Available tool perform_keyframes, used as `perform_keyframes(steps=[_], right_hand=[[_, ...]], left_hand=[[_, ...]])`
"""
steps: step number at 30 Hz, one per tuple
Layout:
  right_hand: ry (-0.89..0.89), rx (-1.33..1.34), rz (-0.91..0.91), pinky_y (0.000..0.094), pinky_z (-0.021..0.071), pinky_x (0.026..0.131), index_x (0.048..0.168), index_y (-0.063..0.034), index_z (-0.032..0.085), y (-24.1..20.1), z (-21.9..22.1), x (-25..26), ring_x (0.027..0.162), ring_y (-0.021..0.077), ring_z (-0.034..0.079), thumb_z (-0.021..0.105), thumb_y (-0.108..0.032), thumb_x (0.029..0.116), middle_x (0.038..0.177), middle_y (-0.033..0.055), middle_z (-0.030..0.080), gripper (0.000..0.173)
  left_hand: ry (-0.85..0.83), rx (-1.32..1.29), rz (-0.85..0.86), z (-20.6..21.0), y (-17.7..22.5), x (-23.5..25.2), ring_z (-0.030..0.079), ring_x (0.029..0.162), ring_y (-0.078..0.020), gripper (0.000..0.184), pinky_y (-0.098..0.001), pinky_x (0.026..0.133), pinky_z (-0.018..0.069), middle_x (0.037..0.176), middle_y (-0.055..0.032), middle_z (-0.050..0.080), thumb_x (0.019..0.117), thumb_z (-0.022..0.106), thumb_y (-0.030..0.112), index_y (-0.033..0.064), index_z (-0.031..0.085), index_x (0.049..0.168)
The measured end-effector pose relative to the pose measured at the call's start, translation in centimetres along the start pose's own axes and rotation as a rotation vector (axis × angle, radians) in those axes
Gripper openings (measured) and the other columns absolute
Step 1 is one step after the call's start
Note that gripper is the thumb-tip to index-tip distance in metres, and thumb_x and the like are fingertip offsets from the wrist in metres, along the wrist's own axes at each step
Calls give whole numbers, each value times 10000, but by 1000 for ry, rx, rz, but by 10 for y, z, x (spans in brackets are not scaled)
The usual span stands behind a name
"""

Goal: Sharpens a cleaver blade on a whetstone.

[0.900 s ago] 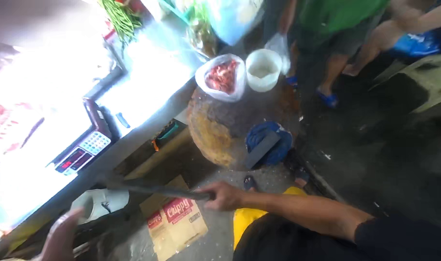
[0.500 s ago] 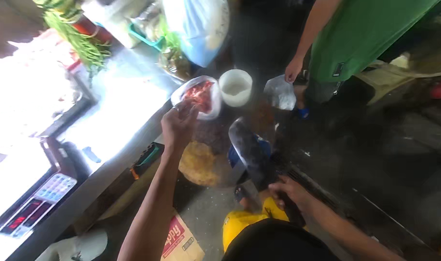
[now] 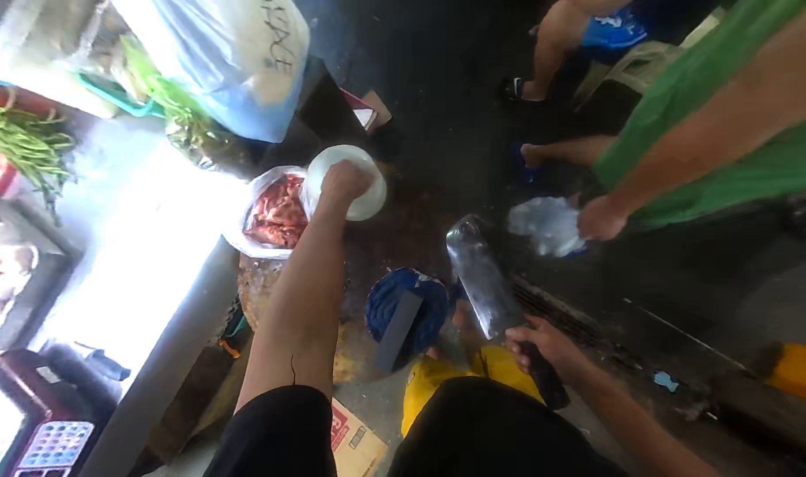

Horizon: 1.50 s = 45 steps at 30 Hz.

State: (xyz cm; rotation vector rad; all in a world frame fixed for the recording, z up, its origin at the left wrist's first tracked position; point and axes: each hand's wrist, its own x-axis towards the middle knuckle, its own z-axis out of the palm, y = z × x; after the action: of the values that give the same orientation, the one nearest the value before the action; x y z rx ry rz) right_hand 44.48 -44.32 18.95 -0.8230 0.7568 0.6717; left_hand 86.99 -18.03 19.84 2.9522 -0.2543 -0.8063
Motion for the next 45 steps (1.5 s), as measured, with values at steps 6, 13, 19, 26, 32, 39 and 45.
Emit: perform_keyframes(steps=[6, 13, 19, 26, 32, 39, 45], right_hand=[[81, 37, 17, 300, 562, 475, 1133, -26, 556, 5, -30, 5, 492, 155, 596, 586, -114, 1010, 714, 77, 617, 154], [-15, 85, 3, 306, 566, 514, 1192, -71, 537, 39, -54, 18, 519, 146, 589, 591, -194, 1013, 737, 50, 602, 223], [-91, 189, -93, 280, 560, 490, 1192, -94, 498, 53, -40, 19, 490, 118, 569, 513, -217, 1064, 693, 17, 565, 177], [6, 252, -137, 250, 537, 496, 1055, -85, 560, 53, -24, 41, 517, 94, 560, 453, -271, 1092, 687, 5, 560, 218], [147, 149, -148, 250, 530, 505, 1037, -90, 601, 62, -35, 41, 542, 96, 570, 395, -269, 1102, 714, 7, 583, 280], [48, 184, -90, 214, 540, 515, 1049, -64, 588, 99, -61, 1, 529, 82, 570, 340, -213, 1090, 704, 8, 573, 291], [116, 65, -61, 244, 555, 511, 1176, -94, 489, 122, -61, -58, 540, 96, 593, 464, -171, 1044, 745, 19, 601, 155]], left_hand=[[-204, 28, -101, 16, -20, 16, 592, 1186, -534, 500, -709, 987, 434, 1225, -375, 619, 1052, 529, 348, -128, 642, 1154], [-268, -769, -231, -4, -23, 17, 374, 420, -47, 357, -204, 395, 336, 557, 62, 420, 1053, 433, 363, 190, 453, 741], [-425, -1330, 207, -9, 60, -83, 314, 382, 14, 460, -148, 380, 284, 489, 141, 361, 1090, 287, 327, 269, 427, 656], [-452, -1164, 162, 147, 155, -155, 552, 531, -104, 407, -271, 520, 502, 655, 2, 579, 1076, 461, 402, 80, 595, 867], [-379, -680, 558, 243, 151, -244, 700, 1086, -264, 468, -528, 999, 534, 1173, -138, 730, 1091, 430, 435, 97, 685, 1290], [-335, -484, 914, 304, 130, -268, 296, 1545, -186, 597, -522, 1287, 105, 1634, -46, 403, 1090, 368, 483, 115, 457, 1551], [-262, -392, 837, 330, 128, -225, 179, 1583, -183, 616, -562, 1279, 89, 1691, 39, 284, 1092, 280, 531, 206, 358, 1609]])
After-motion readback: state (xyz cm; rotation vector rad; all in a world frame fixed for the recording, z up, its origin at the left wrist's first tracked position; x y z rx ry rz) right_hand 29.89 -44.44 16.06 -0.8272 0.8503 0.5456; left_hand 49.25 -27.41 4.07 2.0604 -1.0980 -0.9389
